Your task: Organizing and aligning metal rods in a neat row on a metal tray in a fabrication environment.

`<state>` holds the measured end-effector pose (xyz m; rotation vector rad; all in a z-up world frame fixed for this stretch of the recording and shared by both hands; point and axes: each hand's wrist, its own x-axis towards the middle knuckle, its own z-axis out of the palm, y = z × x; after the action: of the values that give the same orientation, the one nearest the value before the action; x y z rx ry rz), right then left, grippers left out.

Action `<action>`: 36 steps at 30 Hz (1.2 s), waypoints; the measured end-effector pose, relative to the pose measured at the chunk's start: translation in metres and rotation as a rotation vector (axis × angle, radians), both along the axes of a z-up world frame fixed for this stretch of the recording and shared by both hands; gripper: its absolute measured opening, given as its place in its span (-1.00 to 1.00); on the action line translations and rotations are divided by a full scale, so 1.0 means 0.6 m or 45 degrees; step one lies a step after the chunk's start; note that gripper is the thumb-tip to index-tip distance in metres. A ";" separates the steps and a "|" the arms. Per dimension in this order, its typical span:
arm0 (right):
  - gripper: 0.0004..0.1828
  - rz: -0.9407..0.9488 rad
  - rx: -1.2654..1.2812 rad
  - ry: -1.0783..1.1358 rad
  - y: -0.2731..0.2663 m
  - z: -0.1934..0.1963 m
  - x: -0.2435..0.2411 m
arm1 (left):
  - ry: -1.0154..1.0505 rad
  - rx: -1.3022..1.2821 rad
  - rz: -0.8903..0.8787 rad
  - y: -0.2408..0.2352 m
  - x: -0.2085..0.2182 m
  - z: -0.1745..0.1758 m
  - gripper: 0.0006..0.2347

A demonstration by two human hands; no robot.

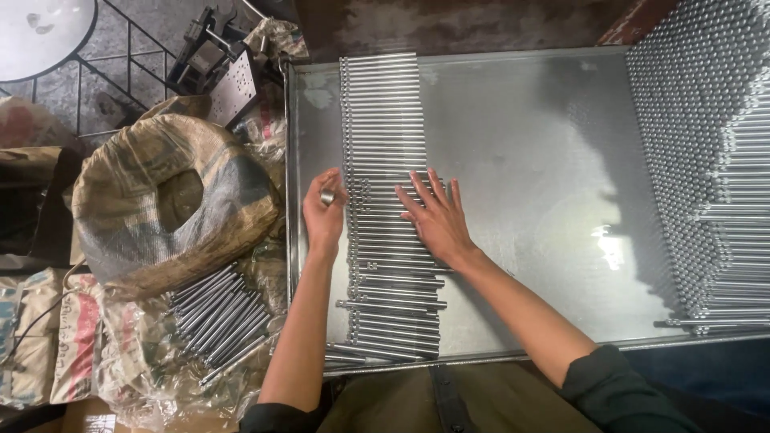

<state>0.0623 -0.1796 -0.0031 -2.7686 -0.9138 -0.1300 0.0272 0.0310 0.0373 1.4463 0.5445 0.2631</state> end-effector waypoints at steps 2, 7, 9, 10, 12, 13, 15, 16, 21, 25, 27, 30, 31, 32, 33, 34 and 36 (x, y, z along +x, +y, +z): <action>-0.48 -0.050 -0.027 0.020 0.003 -0.001 0.020 | -0.089 0.056 -0.050 0.001 0.021 -0.023 -0.61; 0.33 -0.661 0.941 0.659 -0.007 0.000 0.040 | 0.043 0.188 -0.182 -0.014 0.053 -0.066 -0.43; 0.28 -0.611 1.025 0.748 0.037 0.014 0.034 | 0.062 0.209 -0.157 -0.009 0.047 -0.044 -0.43; 0.24 -0.577 1.103 0.817 0.046 0.023 0.034 | 0.068 0.219 -0.150 -0.017 0.051 -0.034 -0.43; 0.17 -0.481 1.054 0.834 0.042 0.016 0.040 | 0.066 0.229 -0.163 -0.009 0.056 -0.042 -0.45; 0.10 -0.374 1.013 0.851 0.044 0.012 0.042 | 0.060 0.250 -0.168 0.000 0.056 -0.046 -0.46; 0.06 -0.418 1.127 0.908 0.043 0.011 0.056 | 0.006 0.190 -0.123 0.020 0.070 -0.072 -0.44; 0.03 -0.467 1.246 0.946 0.038 0.013 0.066 | -0.062 0.130 -0.086 0.026 0.080 -0.084 -0.42; -0.02 -0.450 1.127 0.985 0.054 0.010 0.085 | 0.085 0.419 -0.147 -0.023 0.088 -0.070 -0.40; -0.08 -0.366 1.049 0.927 0.049 0.011 0.080 | 0.073 0.396 -0.132 -0.027 0.077 -0.044 -0.42; -0.07 -0.365 1.045 0.931 0.045 0.015 0.082 | 0.093 0.287 -0.144 -0.027 0.067 -0.019 -0.41; -0.05 -0.336 1.074 0.914 0.044 0.000 0.103 | 0.091 0.205 -0.122 0.006 0.091 -0.083 -0.40; -0.04 -0.307 1.095 0.884 0.040 -0.008 0.113 | 0.060 0.220 -0.089 0.018 0.105 -0.122 -0.40; -0.04 -0.314 1.096 0.887 0.042 -0.015 0.123 | 0.065 0.219 -0.094 0.025 0.128 -0.142 -0.40; -0.07 -0.311 1.161 0.883 0.045 -0.020 0.131 | 0.013 0.245 -0.131 0.031 0.150 -0.161 -0.39; -0.10 -0.299 1.230 0.875 0.053 -0.026 0.145 | -0.046 0.277 -0.163 0.043 0.175 -0.177 -0.38; -0.08 -0.371 1.128 0.900 0.059 0.000 0.124 | -0.007 0.348 -0.179 0.019 0.158 -0.105 -0.40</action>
<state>0.1368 -0.1442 -0.0033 -1.8593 -0.1727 0.3088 0.1222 0.0426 -0.0256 1.7403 0.4111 0.2359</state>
